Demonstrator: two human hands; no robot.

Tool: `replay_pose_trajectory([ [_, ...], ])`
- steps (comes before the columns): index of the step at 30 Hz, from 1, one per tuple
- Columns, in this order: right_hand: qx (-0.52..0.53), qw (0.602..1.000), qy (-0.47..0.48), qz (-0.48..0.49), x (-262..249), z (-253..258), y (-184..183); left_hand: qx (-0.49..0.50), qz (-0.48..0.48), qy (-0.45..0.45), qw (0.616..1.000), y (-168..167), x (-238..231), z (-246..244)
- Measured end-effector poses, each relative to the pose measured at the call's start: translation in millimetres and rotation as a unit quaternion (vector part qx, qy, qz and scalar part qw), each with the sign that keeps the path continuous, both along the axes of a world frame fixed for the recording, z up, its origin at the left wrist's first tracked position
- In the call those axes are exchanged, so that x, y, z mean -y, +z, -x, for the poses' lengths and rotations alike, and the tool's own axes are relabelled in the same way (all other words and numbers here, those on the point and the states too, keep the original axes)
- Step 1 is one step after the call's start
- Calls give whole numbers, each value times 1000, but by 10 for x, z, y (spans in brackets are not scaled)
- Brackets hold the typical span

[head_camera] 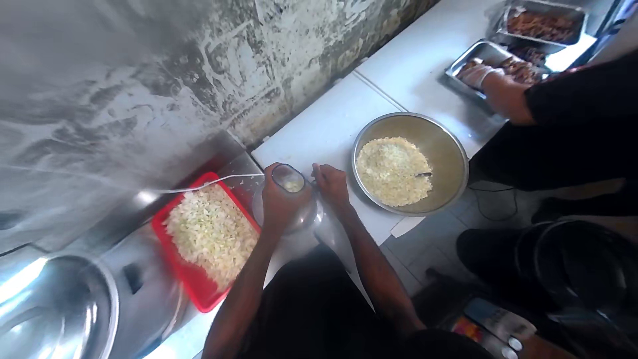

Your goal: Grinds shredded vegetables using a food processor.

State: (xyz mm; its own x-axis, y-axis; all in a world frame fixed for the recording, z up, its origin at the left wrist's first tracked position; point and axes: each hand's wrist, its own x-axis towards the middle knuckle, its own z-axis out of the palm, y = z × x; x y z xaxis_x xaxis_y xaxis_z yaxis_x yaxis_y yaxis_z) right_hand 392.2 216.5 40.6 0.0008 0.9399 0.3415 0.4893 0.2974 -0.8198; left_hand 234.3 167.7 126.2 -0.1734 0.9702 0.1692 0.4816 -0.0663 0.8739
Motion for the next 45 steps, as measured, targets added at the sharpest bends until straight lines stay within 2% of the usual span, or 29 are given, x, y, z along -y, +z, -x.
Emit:
replay_pose_trajectory([
  [6, 2, 1000, 0, -11, 4, 0, 2, -34, 23, -111, 993, -27, -88, 203],
  [10, 10, 1000, 9, 21, 68, 22, 113, -36, 29, -124, 991, -7, -75, 246],
  [13, 16, 1000, 2, 27, 94, 22, 177, -21, 20, -89, 996, 25, -34, 135],
  [18, -6, 999, 39, 23, 196, -6, 285, -46, 20, 29, 998, 42, 61, -94],
  [22, 11, 999, -27, 13, 132, 137, 177, -17, -38, 118, 992, -66, -46, -119],
  [25, 15, 997, -80, -11, 58, 143, 61, -26, -24, 116, 993, -44, -40, -136],
  [29, 8, 999, -52, -4, 38, 91, -4, -25, -15, 101, 994, -81, 18, -108],
  [33, 4, 998, -49, 25, 101, 101, 118, -6, -20, 128, 991, -72, 66, -178],
  [36, 2, 999, -45, 12, 119, 86, 120, -13, -29, 135, 990, -111, 31, -186],
  [38, -5, 999, -33, 15, 126, 68, 129, -22, -15, 81, 996, -70, 36, -102],
  [42, -14, 1000, -22, 14, 123, 60, 125, -11, 10, -154, 988, -64, -29, 262],
  [45, -12, 1000, -8, 13, 137, 54, 163, 0, 16, -211, 977, -78, -85, 364],
])
